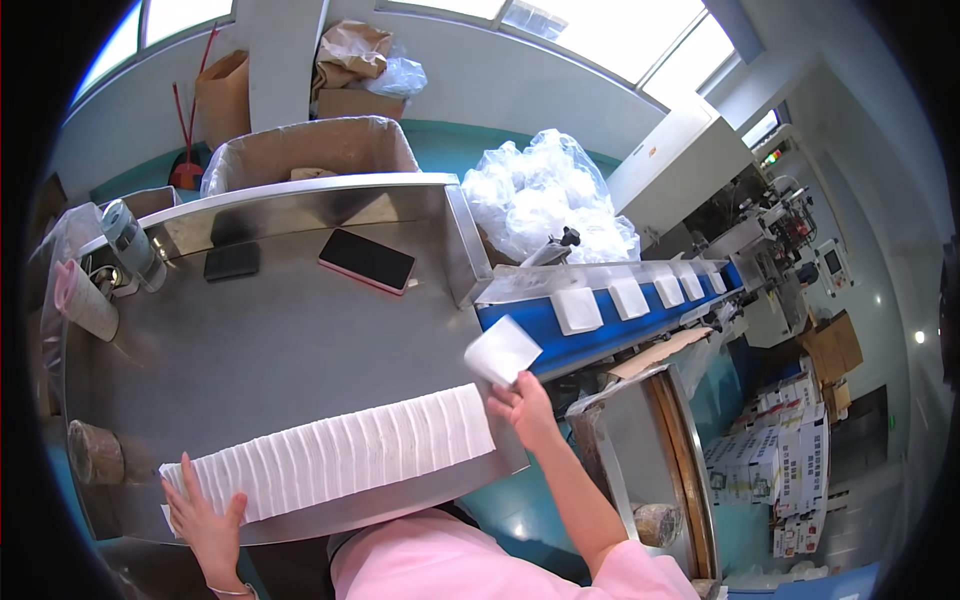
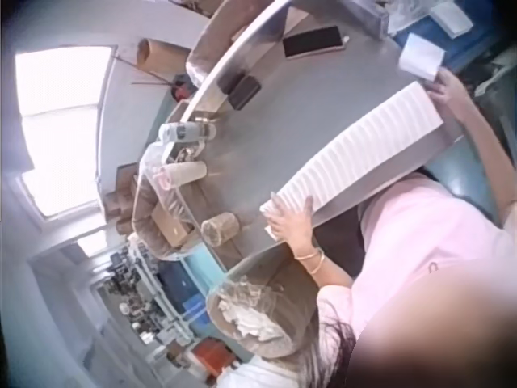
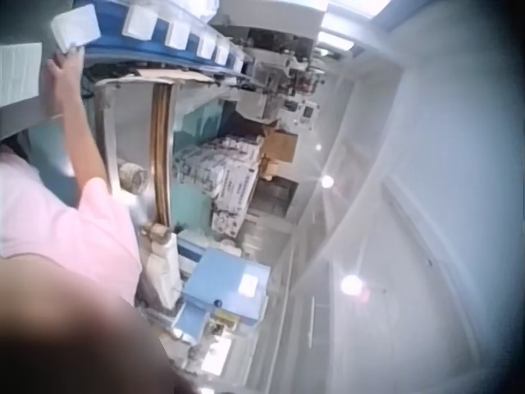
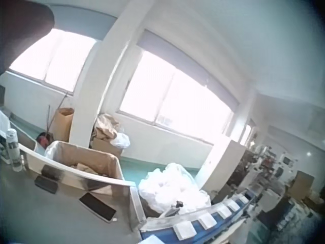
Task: Sorting and stacking white rectangular paper items from a conveyor belt into organized bundles.
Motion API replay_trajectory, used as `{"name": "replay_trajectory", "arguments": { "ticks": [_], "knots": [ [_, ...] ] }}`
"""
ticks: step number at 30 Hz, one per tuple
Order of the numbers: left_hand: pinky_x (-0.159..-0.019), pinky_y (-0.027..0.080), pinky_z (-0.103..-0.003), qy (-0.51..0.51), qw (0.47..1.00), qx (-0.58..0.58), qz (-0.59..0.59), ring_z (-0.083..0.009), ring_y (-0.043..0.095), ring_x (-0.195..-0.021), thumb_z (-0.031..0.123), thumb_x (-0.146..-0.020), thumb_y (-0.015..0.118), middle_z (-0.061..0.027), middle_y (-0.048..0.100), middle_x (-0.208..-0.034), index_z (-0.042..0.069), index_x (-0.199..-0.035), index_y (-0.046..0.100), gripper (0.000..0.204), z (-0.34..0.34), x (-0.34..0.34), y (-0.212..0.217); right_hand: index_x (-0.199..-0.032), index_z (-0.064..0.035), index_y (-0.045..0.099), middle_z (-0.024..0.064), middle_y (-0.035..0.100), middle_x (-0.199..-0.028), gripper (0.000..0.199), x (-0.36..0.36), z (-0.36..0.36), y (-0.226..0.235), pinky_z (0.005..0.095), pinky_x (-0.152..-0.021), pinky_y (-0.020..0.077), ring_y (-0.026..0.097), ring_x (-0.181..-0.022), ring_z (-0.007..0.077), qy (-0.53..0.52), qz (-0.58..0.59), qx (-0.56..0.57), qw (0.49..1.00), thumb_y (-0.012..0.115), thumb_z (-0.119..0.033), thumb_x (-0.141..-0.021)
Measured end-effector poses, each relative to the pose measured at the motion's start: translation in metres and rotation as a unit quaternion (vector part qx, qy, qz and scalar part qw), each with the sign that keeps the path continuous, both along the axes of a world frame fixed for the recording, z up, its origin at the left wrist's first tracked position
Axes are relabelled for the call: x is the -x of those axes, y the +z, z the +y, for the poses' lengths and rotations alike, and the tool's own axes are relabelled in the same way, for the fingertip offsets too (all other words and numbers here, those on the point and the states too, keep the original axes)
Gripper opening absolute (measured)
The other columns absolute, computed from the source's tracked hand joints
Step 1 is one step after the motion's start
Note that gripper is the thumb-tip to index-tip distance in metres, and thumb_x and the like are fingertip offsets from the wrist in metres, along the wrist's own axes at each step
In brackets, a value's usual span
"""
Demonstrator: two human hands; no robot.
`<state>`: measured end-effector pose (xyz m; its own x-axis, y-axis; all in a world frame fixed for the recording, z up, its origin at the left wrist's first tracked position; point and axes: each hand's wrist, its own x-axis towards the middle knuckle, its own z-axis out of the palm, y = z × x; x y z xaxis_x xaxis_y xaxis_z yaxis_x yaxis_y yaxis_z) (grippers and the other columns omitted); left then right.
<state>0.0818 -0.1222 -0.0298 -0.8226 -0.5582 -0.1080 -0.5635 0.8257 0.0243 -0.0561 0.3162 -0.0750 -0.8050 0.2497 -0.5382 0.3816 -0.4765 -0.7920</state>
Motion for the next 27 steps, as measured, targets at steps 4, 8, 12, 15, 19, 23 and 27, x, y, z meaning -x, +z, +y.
{"name": "replay_trajectory", "arguments": {
  "ticks": [4, 8, 12, 15, 19, 23, 27],
  "knots": [
    [-0.106, 0.019, -0.052, -0.013, 1.000, -0.007, 0.003, -0.0416, 0.022, -0.132, 0.066, -0.070, 0.055, -0.0260, 0.018, -0.143, 0.026, -0.143, 0.020, 0.091, 0.002, 0.001, 0.002, -0.136, 0.0033, 0.023, 0.0099, 0.047, -0.124, 0.059, -0.024, -0.024, 0.012, 0.0254, -0.083, 0.0439, 0.047, -0.107, 0.0122, 0.347, 0.184, -0.277, 0.877, 0.050, -0.026, -0.092],
    [-0.106, 0.019, -0.050, -0.022, 0.999, -0.014, 0.021, -0.0416, 0.023, -0.131, 0.057, -0.067, 0.063, -0.0264, 0.019, -0.142, 0.025, -0.143, 0.021, 0.092, 0.004, 0.005, 0.001, -0.123, 0.0023, 0.047, 0.0043, 0.060, -0.102, 0.038, -0.022, -0.032, 0.021, 0.0242, -0.084, 0.0443, 0.057, -0.088, 0.0099, 0.357, 0.008, -0.156, 0.921, 0.054, -0.013, -0.089],
    [-0.106, 0.020, -0.050, -0.029, 0.999, -0.018, 0.042, -0.0419, 0.024, -0.130, 0.052, -0.064, 0.069, -0.0270, 0.021, -0.141, 0.024, -0.142, 0.022, 0.095, 0.004, 0.006, -0.002, -0.117, -0.0004, 0.051, 0.0042, 0.061, -0.101, 0.029, -0.016, -0.021, 0.007, 0.0275, -0.078, 0.0489, 0.059, -0.086, 0.0113, 0.286, 0.100, -0.146, 0.942, 0.049, -0.011, -0.091],
    [-0.106, 0.020, -0.050, -0.024, 0.999, -0.022, 0.041, -0.0419, 0.024, -0.130, 0.053, -0.063, 0.069, -0.0273, 0.021, -0.141, 0.024, -0.142, 0.023, 0.096, 0.006, 0.009, -0.002, -0.122, -0.0029, 0.042, 0.0102, 0.049, -0.121, 0.032, 0.001, 0.012, -0.017, 0.0378, -0.084, 0.0491, 0.052, -0.109, 0.0191, 0.081, 0.018, -0.011, 0.996, 0.044, -0.015, -0.093],
    [-0.106, 0.019, -0.050, -0.033, 0.998, -0.030, 0.042, -0.0419, 0.023, -0.130, 0.054, -0.063, 0.069, -0.0274, 0.021, -0.141, 0.024, -0.142, 0.024, 0.097, 0.009, 0.010, -0.001, -0.130, -0.0022, 0.034, 0.0070, 0.049, -0.117, 0.044, -0.015, -0.023, 0.007, 0.0301, -0.085, 0.0457, 0.051, -0.103, 0.0151, 0.211, 0.099, -0.155, 0.960, 0.045, -0.025, -0.094],
    [-0.107, 0.019, -0.049, -0.042, 0.998, -0.039, 0.028, -0.0414, 0.023, -0.131, 0.050, -0.067, 0.069, -0.0241, 0.018, -0.144, 0.024, -0.142, 0.023, 0.091, 0.018, 0.018, 0.006, -0.126, -0.0023, 0.044, 0.0019, 0.056, -0.104, 0.038, -0.014, -0.027, 0.008, 0.0225, -0.083, 0.0433, 0.051, -0.096, 0.0079, 0.408, -0.002, -0.218, 0.887, 0.049, -0.020, -0.093],
    [-0.107, 0.019, -0.049, -0.052, 0.997, -0.041, 0.041, -0.0413, 0.024, -0.131, 0.047, -0.067, 0.071, -0.0235, 0.017, -0.144, 0.024, -0.142, 0.023, 0.092, 0.019, 0.019, 0.004, -0.119, -0.0021, 0.051, 0.0014, 0.058, -0.103, 0.030, -0.019, -0.032, 0.023, 0.0246, -0.082, 0.0443, 0.053, -0.096, 0.0075, 0.341, 0.082, -0.125, 0.928, 0.049, -0.015, -0.093]
  ]
}}
